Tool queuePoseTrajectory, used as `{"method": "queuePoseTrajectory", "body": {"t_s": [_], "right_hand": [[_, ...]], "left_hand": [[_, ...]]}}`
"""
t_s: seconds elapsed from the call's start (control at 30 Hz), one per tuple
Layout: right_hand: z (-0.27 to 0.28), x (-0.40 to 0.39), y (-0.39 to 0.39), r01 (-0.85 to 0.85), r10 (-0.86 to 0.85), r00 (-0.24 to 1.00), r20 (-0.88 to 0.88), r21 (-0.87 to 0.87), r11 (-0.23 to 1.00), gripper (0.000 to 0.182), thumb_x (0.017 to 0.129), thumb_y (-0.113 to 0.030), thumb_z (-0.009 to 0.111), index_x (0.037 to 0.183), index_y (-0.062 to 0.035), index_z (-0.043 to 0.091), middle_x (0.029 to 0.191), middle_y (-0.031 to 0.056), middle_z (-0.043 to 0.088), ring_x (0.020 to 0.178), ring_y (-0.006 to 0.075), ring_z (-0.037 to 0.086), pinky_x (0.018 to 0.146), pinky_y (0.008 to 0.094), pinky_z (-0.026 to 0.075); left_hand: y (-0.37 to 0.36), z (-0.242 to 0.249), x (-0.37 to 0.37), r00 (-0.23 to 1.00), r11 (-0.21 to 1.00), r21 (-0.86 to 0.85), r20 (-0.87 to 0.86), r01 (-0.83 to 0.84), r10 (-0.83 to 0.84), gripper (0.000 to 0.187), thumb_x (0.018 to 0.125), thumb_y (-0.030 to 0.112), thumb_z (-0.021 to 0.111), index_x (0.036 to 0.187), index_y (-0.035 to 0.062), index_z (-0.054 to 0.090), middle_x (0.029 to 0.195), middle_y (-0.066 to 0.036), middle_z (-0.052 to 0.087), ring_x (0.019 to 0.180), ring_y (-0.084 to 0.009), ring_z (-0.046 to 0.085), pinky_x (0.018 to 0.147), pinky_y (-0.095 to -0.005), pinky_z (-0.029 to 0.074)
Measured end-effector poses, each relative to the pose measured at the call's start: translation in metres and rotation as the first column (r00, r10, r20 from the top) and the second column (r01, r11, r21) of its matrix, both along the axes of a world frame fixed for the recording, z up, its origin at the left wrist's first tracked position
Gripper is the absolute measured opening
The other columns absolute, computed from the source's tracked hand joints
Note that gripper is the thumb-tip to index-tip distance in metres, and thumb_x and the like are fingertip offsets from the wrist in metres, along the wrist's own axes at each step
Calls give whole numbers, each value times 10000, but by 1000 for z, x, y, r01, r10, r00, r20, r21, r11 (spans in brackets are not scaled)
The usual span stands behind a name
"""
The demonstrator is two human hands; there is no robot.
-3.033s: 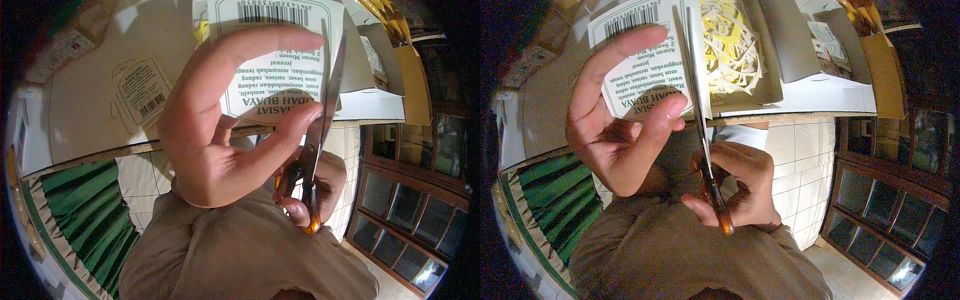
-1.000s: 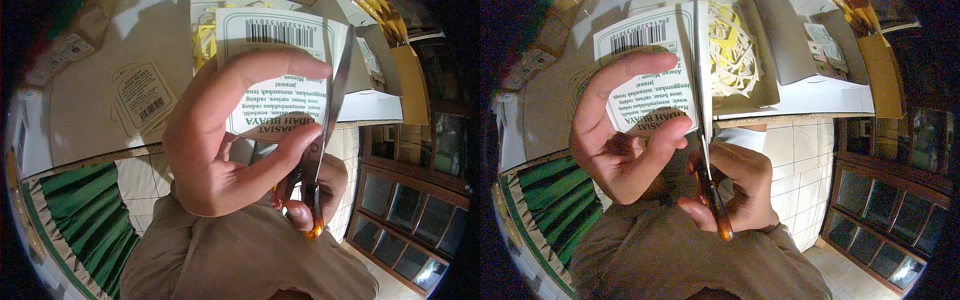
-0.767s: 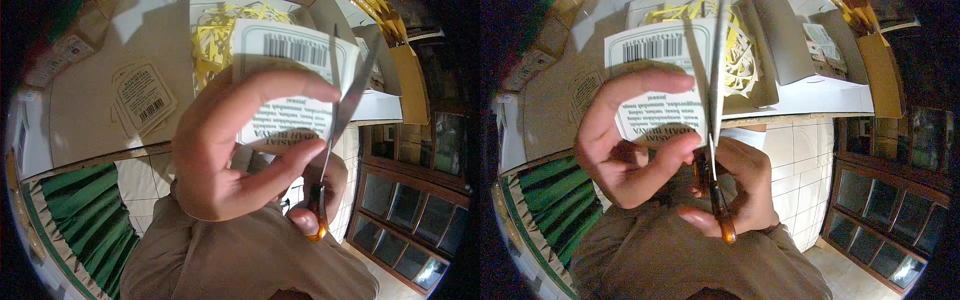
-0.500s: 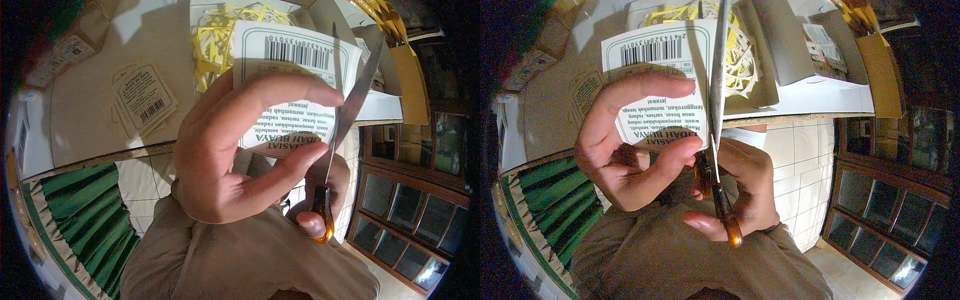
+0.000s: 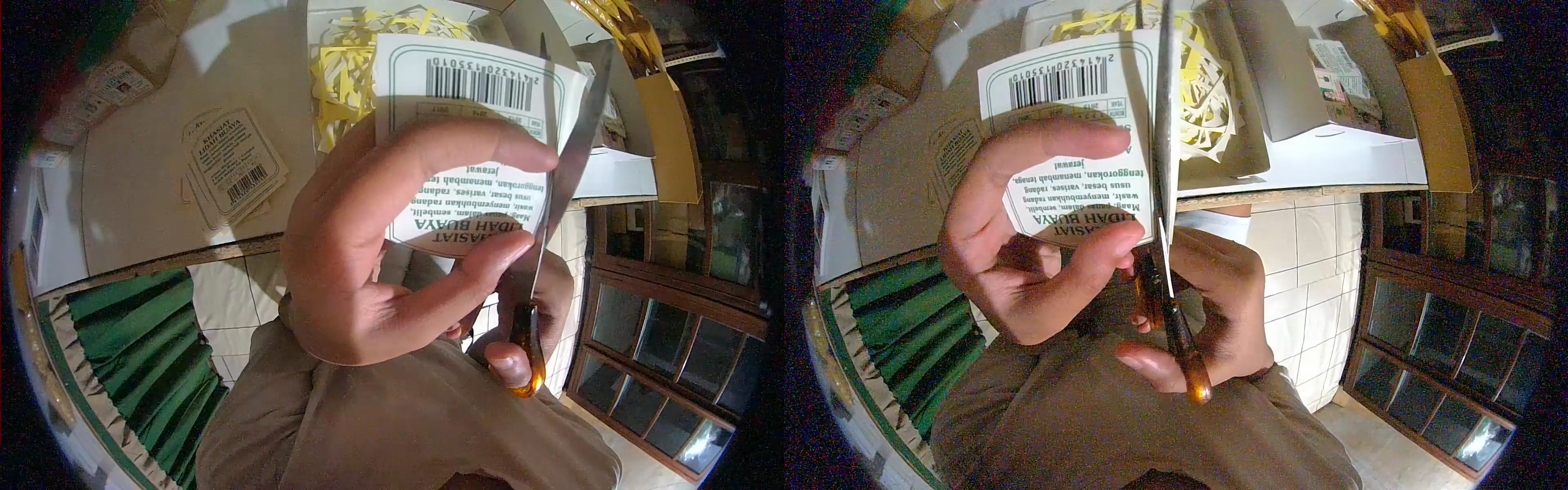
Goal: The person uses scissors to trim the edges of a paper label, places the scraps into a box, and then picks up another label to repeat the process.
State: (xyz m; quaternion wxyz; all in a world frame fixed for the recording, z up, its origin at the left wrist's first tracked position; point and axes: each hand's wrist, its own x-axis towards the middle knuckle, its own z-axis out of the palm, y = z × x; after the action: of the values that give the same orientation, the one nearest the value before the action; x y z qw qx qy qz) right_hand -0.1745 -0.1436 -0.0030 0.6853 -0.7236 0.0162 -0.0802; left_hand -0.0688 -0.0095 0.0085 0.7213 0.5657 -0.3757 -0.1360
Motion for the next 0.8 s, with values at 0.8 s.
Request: {"method": "queuePoseTrajectory", "body": {"t_s": [0.8], "right_hand": [[5, 8, 1, 10, -2, 986, 165, -49, 999, 510, 544, -352, 759, 821, 31, 569, 627, 58, 548, 500, 131, 538, 475, 228, 408]], "left_hand": [[1, -1, -1, 999, 1000, -13, 34, 18, -18, 479, 699, -117, 582, 1138, -13, 419, 993, -125, 530, 831, -138, 563, 696, -222, 456]]}}
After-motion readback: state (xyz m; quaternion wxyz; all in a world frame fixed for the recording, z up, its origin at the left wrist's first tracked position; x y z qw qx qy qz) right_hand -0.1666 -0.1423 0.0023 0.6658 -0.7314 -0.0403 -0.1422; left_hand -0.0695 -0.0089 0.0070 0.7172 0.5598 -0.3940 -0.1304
